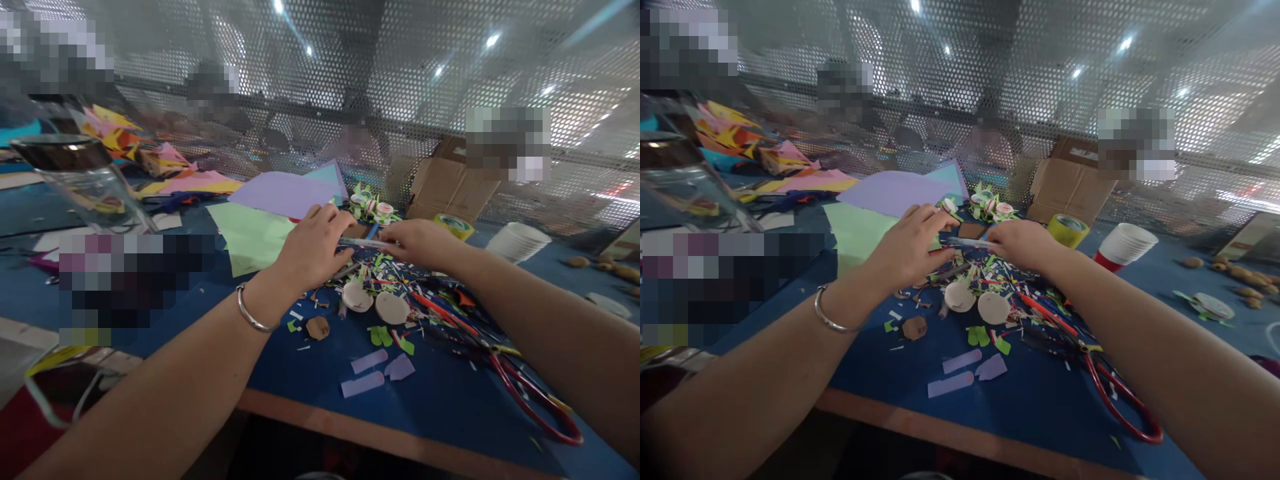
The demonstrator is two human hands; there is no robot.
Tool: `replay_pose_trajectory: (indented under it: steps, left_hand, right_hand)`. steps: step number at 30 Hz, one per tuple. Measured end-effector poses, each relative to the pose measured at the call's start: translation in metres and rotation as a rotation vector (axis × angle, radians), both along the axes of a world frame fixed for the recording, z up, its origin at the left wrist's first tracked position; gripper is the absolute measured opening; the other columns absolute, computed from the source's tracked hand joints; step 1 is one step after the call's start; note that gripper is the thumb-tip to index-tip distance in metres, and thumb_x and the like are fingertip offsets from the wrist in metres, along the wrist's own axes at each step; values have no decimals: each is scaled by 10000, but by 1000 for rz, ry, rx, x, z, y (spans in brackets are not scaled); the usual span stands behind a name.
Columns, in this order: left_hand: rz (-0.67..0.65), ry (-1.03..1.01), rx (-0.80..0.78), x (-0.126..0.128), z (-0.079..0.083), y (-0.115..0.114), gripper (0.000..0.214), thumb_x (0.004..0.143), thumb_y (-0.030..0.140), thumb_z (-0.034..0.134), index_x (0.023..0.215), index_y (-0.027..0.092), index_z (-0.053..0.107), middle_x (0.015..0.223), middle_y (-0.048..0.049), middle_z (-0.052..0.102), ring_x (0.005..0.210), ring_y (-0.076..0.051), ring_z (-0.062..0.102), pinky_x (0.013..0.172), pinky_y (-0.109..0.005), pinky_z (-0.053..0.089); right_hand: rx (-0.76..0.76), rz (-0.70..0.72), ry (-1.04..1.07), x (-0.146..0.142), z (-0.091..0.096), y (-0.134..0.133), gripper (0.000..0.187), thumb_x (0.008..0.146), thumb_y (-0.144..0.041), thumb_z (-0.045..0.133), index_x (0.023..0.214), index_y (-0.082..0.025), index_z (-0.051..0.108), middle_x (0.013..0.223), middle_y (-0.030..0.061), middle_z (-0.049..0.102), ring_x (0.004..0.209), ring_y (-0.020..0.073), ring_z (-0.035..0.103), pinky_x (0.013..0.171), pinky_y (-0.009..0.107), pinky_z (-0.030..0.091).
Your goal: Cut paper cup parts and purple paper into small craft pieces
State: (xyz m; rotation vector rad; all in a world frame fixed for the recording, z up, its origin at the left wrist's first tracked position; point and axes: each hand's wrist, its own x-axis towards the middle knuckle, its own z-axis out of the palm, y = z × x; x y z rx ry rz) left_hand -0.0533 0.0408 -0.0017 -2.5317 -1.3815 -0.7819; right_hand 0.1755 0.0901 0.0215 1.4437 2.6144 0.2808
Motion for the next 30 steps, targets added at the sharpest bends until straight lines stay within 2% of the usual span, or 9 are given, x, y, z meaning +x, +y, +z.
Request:
replay_pose_trajectory:
  steps: [2, 4, 8, 16, 23, 30]
  left_hand:
    - [-5, -47, 20, -2, -1, 1, 286, 906, 287, 610, 1156, 147, 604, 1141, -128, 611, 1118, -307, 531, 967, -433, 450]
    - [-3, -72, -5, -3, -2, 1, 234, 912, 267, 608, 1115, 152, 624, 1102, -117, 626, 1076, -290, 555, 935, -414, 460]
    - [-22, -85, -71, -2, -3, 1, 196, 918, 269, 595, 1074, 165, 647, 1039, -96, 643, 983, -250, 585, 869, -374, 464]
    - [0, -120, -183, -2, -2, 0, 194, 905, 292, 599, 1034, 172, 681, 974, -74, 660, 832, -203, 613, 717, -324, 451]
    - [-8, -117, -209, 0, -2, -1, 188, 914, 306, 605, 1024, 179, 689, 935, -62, 658, 839, -202, 614, 710, -323, 434]
    - [-14, -118, -228, 0, -3, 0, 195, 912, 322, 602, 1013, 180, 689, 935, -65, 656, 791, -189, 604, 703, -322, 435]
  right_hand:
    - [-6, -105, -45, 15, -4, 14, 294, 1017, -400, 514, 1117, -174, 672, 1078, 81, 670, 1027, 221, 629, 898, 373, 509]
    - [-39, -185, -90, 27, -10, 27, 346, 995, -410, 574, 1214, -145, 616, 1182, 89, 621, 1040, 185, 620, 917, 395, 538]
    - [-82, -282, -137, 35, -20, 41, 381, 986, -393, 595, 1279, -149, 584, 1250, 100, 590, 1080, 200, 611, 921, 406, 546]
    - [-128, -304, -163, 24, -18, 60, 384, 986, -390, 595, 1286, -151, 581, 1259, 102, 586, 1089, 202, 607, 927, 411, 543]
    - [-142, -337, -186, 28, -11, 79, 373, 987, -390, 593, 1279, -159, 587, 1263, 100, 585, 1094, 202, 605, 931, 405, 541]
    - [-211, -334, -177, 18, -21, 88, 375, 986, -396, 593, 1274, -157, 590, 1258, 96, 588, 1093, 206, 606, 929, 403, 542]
